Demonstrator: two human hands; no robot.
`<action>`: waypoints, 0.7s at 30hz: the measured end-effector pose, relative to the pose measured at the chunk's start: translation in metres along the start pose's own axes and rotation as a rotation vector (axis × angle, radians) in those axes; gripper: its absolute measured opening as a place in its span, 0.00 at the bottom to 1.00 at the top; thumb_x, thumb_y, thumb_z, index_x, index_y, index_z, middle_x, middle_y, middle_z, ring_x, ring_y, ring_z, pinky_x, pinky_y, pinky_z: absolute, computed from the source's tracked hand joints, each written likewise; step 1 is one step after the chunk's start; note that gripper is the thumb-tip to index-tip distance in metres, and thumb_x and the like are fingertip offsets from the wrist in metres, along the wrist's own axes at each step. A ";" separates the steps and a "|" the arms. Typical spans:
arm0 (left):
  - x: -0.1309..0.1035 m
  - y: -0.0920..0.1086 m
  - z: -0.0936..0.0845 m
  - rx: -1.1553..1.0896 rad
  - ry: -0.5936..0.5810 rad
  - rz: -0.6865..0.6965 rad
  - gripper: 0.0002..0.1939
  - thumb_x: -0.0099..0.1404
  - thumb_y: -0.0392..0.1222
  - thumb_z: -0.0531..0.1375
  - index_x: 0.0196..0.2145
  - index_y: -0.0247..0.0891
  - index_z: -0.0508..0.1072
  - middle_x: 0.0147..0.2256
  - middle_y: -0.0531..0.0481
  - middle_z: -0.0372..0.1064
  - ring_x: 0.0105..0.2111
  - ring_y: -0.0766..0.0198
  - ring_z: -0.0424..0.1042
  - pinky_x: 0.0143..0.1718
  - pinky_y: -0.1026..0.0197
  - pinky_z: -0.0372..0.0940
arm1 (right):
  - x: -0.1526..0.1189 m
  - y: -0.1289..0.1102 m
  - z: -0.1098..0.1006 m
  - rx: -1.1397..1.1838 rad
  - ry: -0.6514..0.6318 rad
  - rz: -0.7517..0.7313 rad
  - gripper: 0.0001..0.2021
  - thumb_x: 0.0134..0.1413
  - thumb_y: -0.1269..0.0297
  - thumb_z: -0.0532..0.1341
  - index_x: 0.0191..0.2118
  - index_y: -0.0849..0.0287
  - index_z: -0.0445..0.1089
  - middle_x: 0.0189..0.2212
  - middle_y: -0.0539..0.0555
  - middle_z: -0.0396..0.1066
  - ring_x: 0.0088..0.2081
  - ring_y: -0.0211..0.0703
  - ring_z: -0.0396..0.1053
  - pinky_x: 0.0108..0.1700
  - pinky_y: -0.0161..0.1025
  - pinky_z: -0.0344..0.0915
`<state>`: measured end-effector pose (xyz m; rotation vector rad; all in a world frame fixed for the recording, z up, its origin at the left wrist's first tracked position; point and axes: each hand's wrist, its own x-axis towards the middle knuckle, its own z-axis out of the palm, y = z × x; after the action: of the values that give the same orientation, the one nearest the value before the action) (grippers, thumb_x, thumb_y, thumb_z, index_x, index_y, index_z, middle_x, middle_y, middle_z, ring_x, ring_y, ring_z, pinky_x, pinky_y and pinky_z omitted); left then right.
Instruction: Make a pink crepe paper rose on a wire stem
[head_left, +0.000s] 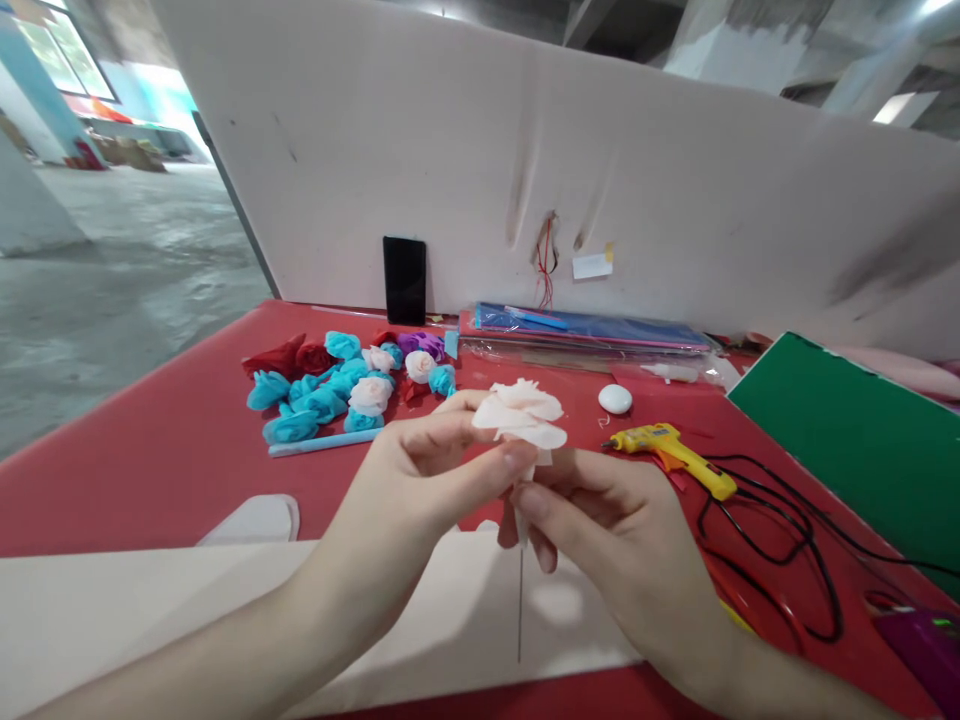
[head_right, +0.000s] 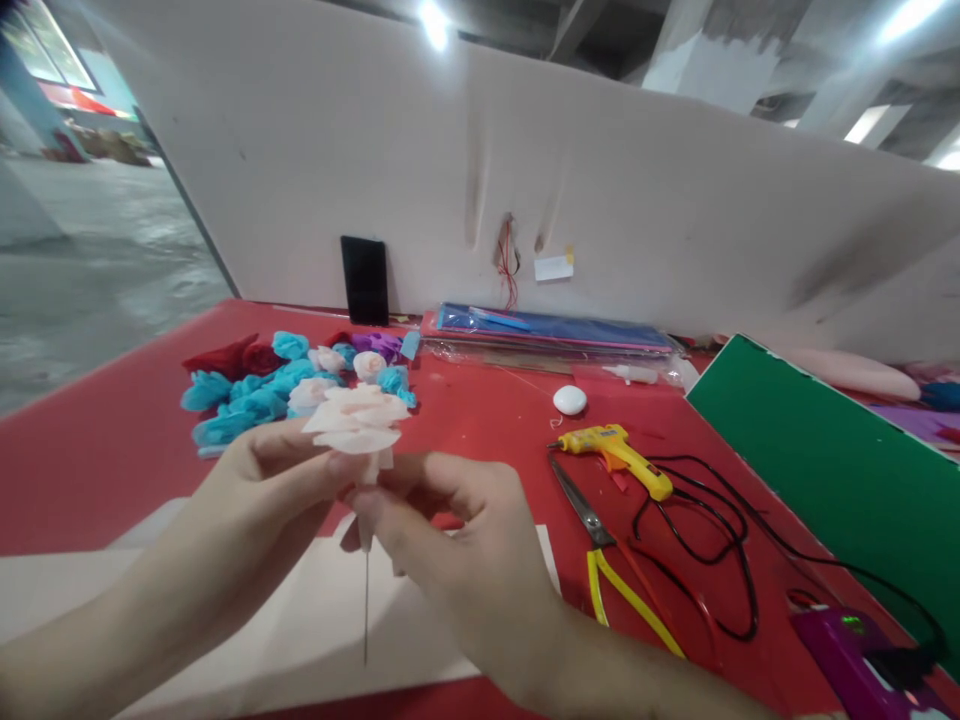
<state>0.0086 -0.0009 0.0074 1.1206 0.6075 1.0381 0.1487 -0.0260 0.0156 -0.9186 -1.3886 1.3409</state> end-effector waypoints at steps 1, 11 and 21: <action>-0.001 -0.001 -0.001 0.002 -0.012 -0.011 0.11 0.59 0.41 0.61 0.20 0.39 0.74 0.20 0.56 0.68 0.21 0.70 0.66 0.23 0.68 0.60 | 0.000 -0.001 0.000 0.015 -0.008 0.006 0.08 0.53 0.69 0.60 0.26 0.58 0.74 0.19 0.46 0.68 0.21 0.28 0.58 0.24 0.27 0.59; -0.001 0.005 0.004 -0.028 -0.141 -0.073 0.18 0.64 0.45 0.55 0.19 0.38 0.72 0.17 0.54 0.66 0.28 0.62 0.71 0.45 0.58 0.61 | -0.002 0.003 -0.002 0.212 -0.028 0.057 0.07 0.54 0.66 0.61 0.29 0.58 0.75 0.21 0.47 0.69 0.20 0.26 0.58 0.23 0.26 0.56; 0.000 0.002 0.003 -0.027 -0.159 -0.091 0.21 0.65 0.45 0.53 0.17 0.37 0.70 0.20 0.52 0.67 0.27 0.64 0.71 0.36 0.63 0.65 | 0.000 0.005 -0.007 0.324 -0.098 0.082 0.08 0.55 0.66 0.60 0.27 0.59 0.72 0.22 0.47 0.71 0.20 0.27 0.58 0.23 0.27 0.55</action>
<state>0.0098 -0.0018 0.0105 1.1295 0.5111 0.8676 0.1544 -0.0233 0.0103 -0.7062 -1.1692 1.6347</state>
